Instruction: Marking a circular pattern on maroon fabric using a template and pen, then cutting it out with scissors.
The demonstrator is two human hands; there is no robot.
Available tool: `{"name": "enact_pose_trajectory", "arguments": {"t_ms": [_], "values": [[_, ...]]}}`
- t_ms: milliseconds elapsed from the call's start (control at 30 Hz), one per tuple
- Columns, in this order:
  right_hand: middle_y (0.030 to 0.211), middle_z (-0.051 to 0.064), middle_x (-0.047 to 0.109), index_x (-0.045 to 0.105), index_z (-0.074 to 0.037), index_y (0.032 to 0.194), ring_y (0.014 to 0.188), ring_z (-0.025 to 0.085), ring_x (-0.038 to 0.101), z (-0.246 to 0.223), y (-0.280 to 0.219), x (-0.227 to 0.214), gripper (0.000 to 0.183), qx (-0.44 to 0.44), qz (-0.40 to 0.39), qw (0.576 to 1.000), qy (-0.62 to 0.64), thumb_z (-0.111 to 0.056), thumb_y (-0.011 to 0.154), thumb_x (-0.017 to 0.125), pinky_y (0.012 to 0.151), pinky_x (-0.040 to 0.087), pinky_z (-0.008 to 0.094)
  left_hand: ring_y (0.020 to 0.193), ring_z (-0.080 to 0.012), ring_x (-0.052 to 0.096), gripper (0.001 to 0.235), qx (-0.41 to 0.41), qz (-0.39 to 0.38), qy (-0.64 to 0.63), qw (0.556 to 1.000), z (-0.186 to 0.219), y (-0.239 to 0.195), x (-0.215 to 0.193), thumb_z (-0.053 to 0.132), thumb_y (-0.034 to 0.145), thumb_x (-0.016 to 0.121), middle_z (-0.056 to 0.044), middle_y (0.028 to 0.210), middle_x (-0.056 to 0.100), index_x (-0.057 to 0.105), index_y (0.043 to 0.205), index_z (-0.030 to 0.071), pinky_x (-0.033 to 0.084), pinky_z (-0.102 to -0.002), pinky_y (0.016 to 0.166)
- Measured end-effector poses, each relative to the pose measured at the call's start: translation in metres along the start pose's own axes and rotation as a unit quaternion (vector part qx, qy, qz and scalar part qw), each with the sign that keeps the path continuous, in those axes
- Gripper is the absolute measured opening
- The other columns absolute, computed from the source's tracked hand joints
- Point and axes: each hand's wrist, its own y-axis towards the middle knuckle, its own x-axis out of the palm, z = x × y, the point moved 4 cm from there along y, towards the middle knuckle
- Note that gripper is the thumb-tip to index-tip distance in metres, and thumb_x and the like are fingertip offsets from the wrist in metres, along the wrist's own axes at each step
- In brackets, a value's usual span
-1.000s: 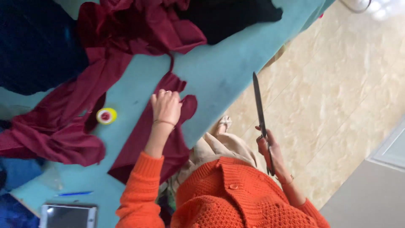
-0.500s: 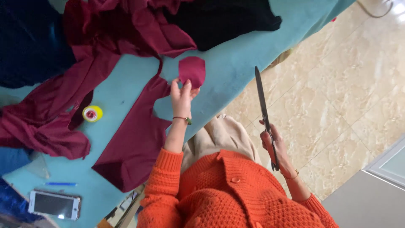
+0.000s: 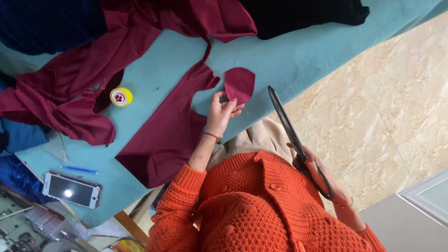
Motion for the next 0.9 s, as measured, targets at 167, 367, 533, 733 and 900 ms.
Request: {"name": "enact_pose_trajectory", "arguments": {"t_ms": [167,367,533,733,900], "values": [[0.084,0.011,0.064,0.045,-0.004,0.151,0.066,0.014,0.055,-0.040,-0.004,0.010,0.086,0.066,-0.017,0.997,-0.023,-0.069,0.095,0.031,0.049,0.045,0.028,0.084,-0.0186,0.077,0.039,0.066,0.008,0.264,0.962,0.021,-0.040,-0.004,0.030,0.101,0.065,-0.009,0.100,0.077,0.044,0.129,0.013,0.063,-0.029,0.072],[0.114,0.021,0.069,0.033,-0.004,0.161,0.100,0.028,0.066,-0.036,-0.012,0.019,0.094,0.163,-0.015,0.986,-0.042,-0.069,0.092,0.028,0.074,0.056,0.040,0.097,-0.0198,0.067,0.018,0.491,0.027,0.678,0.546,0.031,-0.034,0.013,0.019,0.099,0.065,-0.002,0.114,0.064,0.069,0.117,0.019,0.057,-0.034,0.082],[0.125,0.020,0.068,0.032,-0.012,0.163,0.116,0.031,0.067,-0.032,-0.015,0.028,0.092,0.177,-0.003,0.982,-0.060,-0.068,0.090,0.025,0.086,0.059,0.046,0.093,-0.0244,0.060,0.010,0.589,-0.013,0.666,0.457,0.055,-0.014,0.034,0.007,0.101,0.056,-0.008,0.091,0.055,0.064,0.096,0.010,0.050,-0.043,0.095],[0.166,0.008,0.037,0.034,-0.011,0.157,0.152,0.021,0.034,-0.050,-0.023,0.040,0.091,0.075,-0.029,0.994,-0.078,-0.072,0.090,0.024,0.124,0.020,0.046,0.084,-0.0215,0.063,0.010,0.537,-0.055,0.602,0.588,0.073,-0.031,0.042,0.000,0.093,0.070,-0.004,0.095,0.066,0.069,0.095,0.010,0.048,-0.042,0.092],[0.167,0.011,0.033,0.031,-0.005,0.157,0.155,0.023,0.028,-0.064,-0.027,0.049,0.094,0.058,-0.030,0.996,-0.053,-0.072,0.090,0.031,0.126,0.015,0.045,0.101,-0.0171,0.066,0.016,0.500,-0.057,0.592,0.630,0.065,-0.070,0.022,0.026,0.096,0.079,0.001,0.113,0.075,0.077,0.103,0.013,0.034,-0.056,0.116]]}}
